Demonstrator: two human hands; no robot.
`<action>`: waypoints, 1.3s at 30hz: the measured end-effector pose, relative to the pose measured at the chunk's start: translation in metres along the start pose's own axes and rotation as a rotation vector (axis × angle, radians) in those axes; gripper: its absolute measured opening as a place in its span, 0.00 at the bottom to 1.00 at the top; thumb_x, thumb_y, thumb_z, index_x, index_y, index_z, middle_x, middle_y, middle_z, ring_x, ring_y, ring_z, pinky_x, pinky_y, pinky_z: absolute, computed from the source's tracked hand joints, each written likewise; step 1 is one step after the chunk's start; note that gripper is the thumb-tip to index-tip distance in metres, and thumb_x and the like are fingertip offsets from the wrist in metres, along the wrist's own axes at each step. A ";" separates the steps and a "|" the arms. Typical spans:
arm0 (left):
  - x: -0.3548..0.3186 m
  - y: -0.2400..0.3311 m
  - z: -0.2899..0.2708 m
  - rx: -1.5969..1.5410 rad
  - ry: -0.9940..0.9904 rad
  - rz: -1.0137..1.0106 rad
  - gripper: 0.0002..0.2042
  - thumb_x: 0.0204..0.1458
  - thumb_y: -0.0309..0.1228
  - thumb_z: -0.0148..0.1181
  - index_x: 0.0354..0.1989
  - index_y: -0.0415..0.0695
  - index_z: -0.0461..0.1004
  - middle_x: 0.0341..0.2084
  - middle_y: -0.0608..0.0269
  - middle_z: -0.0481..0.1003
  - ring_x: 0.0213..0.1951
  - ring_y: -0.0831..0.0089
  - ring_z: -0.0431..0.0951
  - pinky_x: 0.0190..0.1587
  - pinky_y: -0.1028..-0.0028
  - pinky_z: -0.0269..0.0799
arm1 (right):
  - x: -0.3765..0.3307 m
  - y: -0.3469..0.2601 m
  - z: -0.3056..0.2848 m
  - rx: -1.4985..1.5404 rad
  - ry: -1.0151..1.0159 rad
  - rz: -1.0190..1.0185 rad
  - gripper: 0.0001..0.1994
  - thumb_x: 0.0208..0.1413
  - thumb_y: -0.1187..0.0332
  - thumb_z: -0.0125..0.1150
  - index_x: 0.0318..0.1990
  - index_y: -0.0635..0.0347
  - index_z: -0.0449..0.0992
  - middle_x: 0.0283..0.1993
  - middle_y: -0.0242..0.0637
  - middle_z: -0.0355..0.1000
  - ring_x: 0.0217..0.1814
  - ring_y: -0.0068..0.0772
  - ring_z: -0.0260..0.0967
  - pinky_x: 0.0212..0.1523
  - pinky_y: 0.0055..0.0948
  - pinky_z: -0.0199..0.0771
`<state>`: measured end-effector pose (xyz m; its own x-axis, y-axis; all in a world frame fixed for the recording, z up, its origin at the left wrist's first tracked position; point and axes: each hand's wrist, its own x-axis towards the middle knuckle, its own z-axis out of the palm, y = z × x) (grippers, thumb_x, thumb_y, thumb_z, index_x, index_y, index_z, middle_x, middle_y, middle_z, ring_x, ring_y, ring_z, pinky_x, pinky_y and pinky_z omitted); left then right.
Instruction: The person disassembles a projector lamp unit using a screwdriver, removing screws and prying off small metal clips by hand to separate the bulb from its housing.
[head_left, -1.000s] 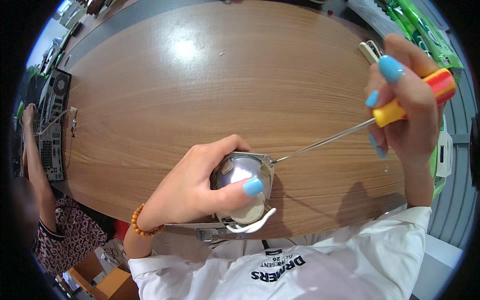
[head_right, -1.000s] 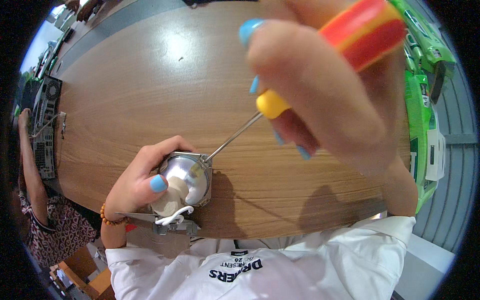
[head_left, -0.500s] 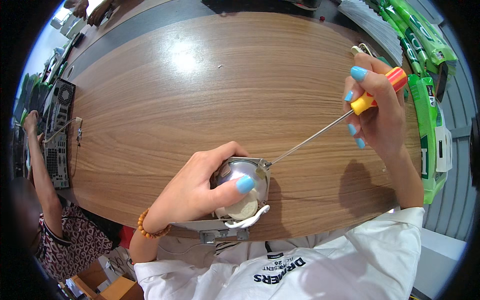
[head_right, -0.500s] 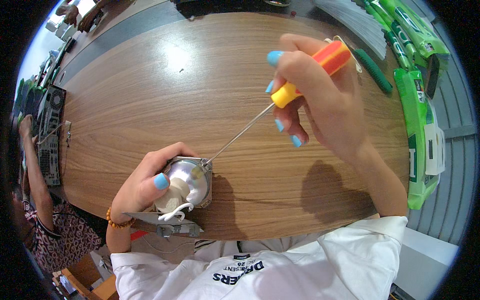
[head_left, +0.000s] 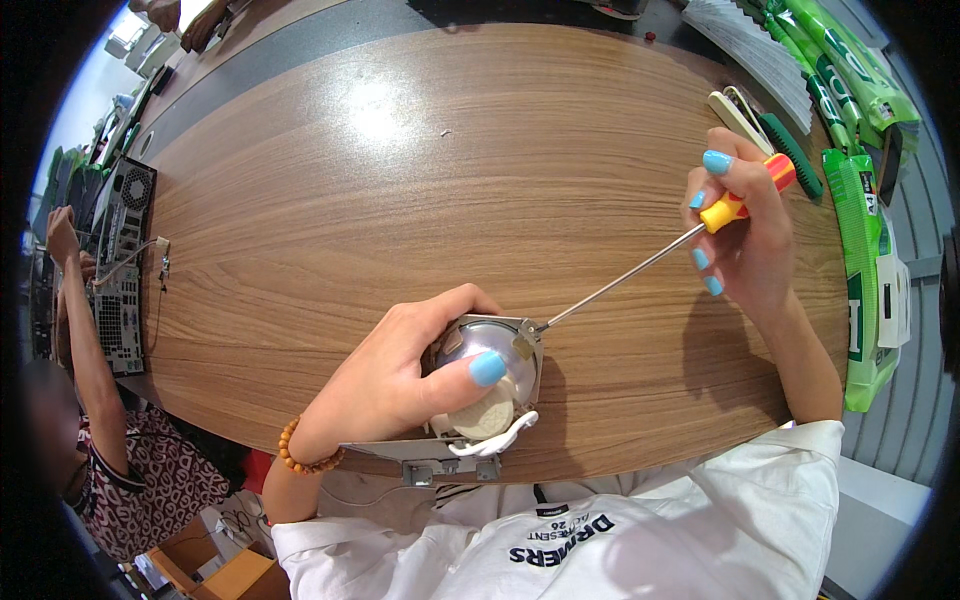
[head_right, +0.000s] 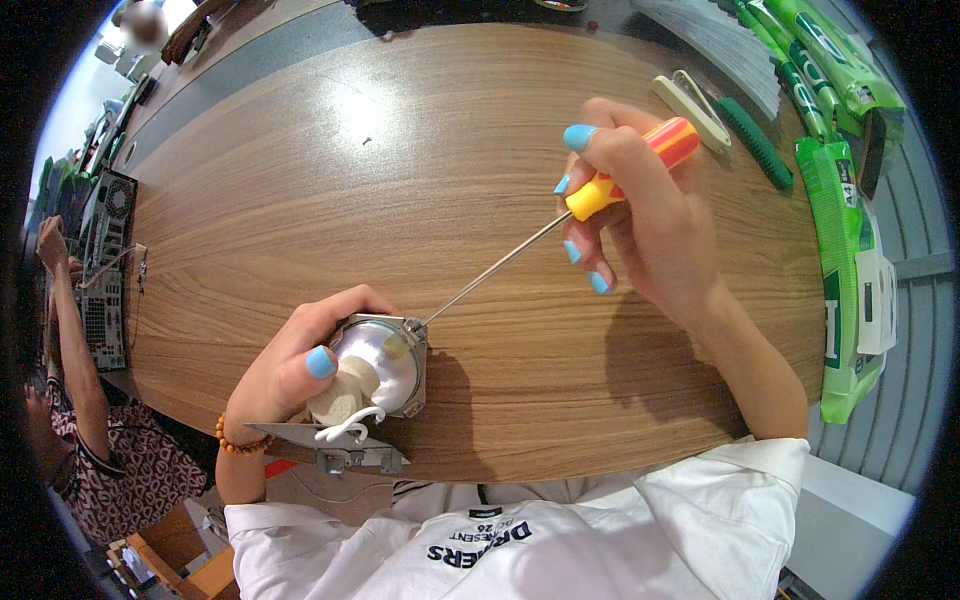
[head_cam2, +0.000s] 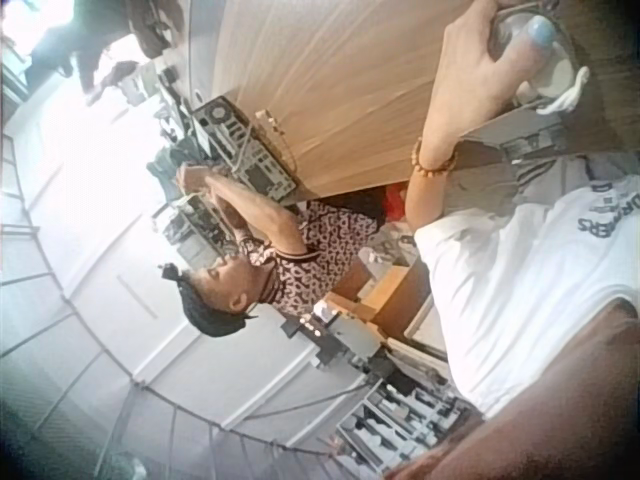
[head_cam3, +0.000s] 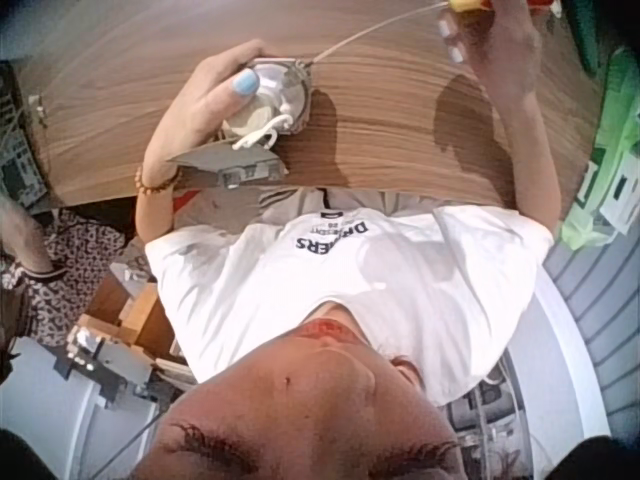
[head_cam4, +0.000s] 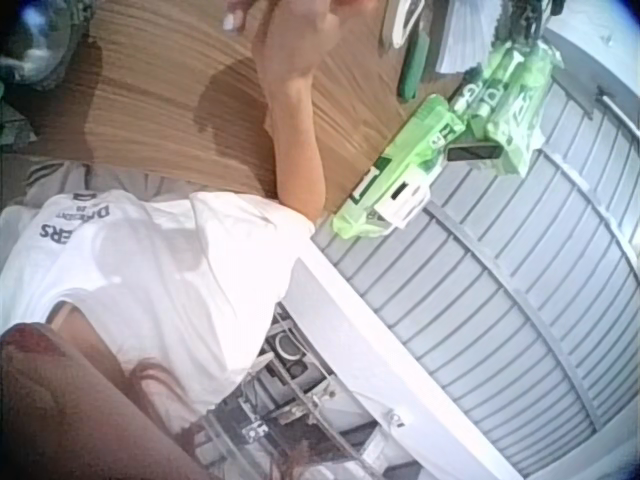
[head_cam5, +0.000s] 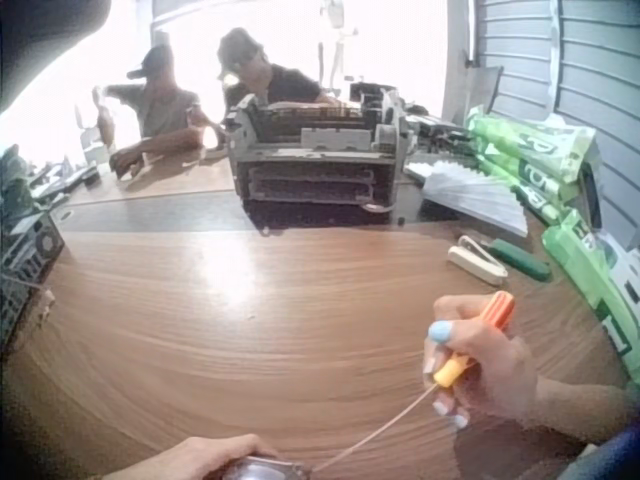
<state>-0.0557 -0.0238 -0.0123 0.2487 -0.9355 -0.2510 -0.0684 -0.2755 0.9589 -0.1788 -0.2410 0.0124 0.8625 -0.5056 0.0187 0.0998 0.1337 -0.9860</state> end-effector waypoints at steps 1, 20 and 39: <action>0.001 0.001 0.000 0.001 -0.001 0.000 0.23 0.41 0.46 0.49 0.34 0.34 0.66 0.23 0.54 0.70 0.27 0.71 0.69 0.32 0.75 0.63 | 0.000 0.001 0.000 -0.014 -0.006 -0.005 0.11 0.48 0.67 0.44 0.18 0.57 0.55 0.12 0.33 0.57 0.06 0.21 0.56 0.00 0.15 0.51; 0.004 0.001 0.007 0.103 -0.008 -0.093 0.39 0.34 0.64 0.39 0.35 0.33 0.65 0.26 0.59 0.69 0.31 0.73 0.68 0.34 0.78 0.62 | 0.000 0.010 -0.007 -0.035 0.013 -0.025 0.11 0.48 0.66 0.45 0.17 0.56 0.56 0.11 0.32 0.56 0.05 0.20 0.54 0.01 0.14 0.52; 0.006 -0.001 0.009 0.092 0.024 -0.081 0.38 0.34 0.63 0.40 0.34 0.33 0.65 0.24 0.60 0.69 0.29 0.74 0.68 0.31 0.79 0.62 | -0.005 -0.007 -0.001 -0.103 0.107 -0.082 0.13 0.47 0.64 0.49 0.17 0.62 0.63 0.14 0.31 0.58 0.09 0.21 0.58 0.03 0.16 0.50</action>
<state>-0.0632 -0.0308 -0.0164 0.2804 -0.9040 -0.3229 -0.1348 -0.3701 0.9192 -0.1844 -0.2396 0.0187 0.7954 -0.5997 0.0876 0.1118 0.0030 -0.9937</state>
